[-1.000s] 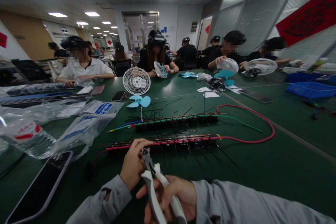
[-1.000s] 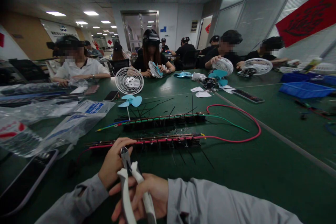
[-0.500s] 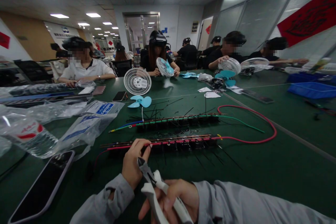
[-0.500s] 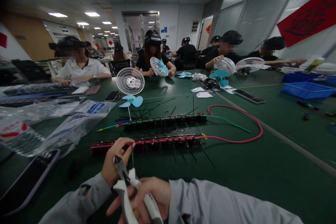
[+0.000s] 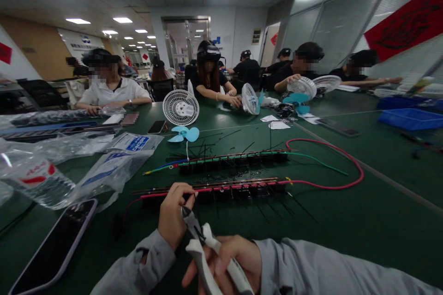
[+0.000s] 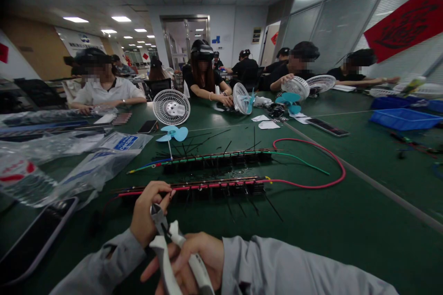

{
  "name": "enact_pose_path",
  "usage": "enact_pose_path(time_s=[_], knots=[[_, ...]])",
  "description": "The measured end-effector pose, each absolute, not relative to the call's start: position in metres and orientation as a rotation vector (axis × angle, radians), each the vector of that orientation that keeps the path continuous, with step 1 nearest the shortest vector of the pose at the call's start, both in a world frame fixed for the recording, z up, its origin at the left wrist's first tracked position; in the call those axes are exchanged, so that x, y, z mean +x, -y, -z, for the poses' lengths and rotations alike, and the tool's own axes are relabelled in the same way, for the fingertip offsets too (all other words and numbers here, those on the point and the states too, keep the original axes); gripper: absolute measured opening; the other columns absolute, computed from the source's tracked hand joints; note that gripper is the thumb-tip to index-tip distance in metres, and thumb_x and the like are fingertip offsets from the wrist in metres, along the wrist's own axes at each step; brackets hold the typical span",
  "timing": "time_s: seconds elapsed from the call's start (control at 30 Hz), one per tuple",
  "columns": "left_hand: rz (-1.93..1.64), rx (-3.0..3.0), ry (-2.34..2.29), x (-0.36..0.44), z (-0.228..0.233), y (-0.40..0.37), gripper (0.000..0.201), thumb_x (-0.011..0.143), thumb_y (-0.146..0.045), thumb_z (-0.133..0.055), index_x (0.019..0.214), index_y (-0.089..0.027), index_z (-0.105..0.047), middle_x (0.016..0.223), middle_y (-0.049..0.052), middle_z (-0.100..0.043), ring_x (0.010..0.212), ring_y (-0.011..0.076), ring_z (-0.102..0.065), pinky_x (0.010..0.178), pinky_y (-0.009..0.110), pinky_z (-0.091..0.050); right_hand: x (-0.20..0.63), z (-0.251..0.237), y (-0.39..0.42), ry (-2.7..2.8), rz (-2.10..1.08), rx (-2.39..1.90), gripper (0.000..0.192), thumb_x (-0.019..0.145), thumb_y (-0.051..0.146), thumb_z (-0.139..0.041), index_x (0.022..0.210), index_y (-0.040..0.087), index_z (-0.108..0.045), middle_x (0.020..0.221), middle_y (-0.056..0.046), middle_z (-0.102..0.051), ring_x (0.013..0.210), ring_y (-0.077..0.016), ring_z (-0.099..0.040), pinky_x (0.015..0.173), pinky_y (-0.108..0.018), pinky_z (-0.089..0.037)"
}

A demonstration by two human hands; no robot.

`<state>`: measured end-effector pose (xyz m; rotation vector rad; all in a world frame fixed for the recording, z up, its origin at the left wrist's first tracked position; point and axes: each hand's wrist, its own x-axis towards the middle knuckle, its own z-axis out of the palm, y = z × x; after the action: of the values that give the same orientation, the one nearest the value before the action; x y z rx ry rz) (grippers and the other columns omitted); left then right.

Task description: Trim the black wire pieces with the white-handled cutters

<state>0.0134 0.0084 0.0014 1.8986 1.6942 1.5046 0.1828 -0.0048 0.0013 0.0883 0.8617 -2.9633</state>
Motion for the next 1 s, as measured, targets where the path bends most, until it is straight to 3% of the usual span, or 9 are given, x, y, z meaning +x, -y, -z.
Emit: enact_pose_path(time_s=[0.23, 0.67, 1.0], knots=[[-1.562, 1.995, -1.539, 0.014, 0.0, -0.01, 0.011, 0.082, -0.016, -0.05, 0.071, -0.018, -0.051, 0.082, 0.003, -0.053, 0.062, 0.0112, -0.051, 0.052, 0.022, -0.04, 0.183, -0.002, 0.005, -0.87, 2.955, 0.093, 0.065, 0.048, 0.019, -0.043, 0.107, -0.004, -0.056, 0.078, -0.013, -0.065, 0.061, -0.0133, -0.06, 0.051, -0.02, -0.041], [-1.309, 1.898, -1.765, 0.013, 0.002, -0.006, 0.011, 0.087, -0.022, -0.041, 0.08, -0.02, -0.05, 0.088, 0.002, -0.059, 0.057, 0.0104, -0.056, 0.05, 0.021, -0.042, 0.183, -0.003, 0.004, -0.917, 2.933, 0.165, 0.062, 0.05, 0.021, -0.043, 0.107, -0.001, -0.056, 0.079, -0.013, -0.065, 0.065, -0.0149, -0.061, 0.056, -0.022, -0.042], [-1.38, 1.9, -1.787, 0.017, -0.009, -0.004, 0.016, 0.086, -0.023, -0.042, 0.082, -0.019, -0.057, 0.067, 0.0, -0.061, 0.053, 0.0119, -0.057, 0.048, 0.02, -0.042, 0.184, 0.001, 0.005, -0.909, 2.969, 0.091, 0.062, 0.052, 0.02, -0.045, 0.109, -0.002, -0.055, 0.079, -0.012, -0.065, 0.065, -0.014, -0.06, 0.056, -0.021, -0.041]])
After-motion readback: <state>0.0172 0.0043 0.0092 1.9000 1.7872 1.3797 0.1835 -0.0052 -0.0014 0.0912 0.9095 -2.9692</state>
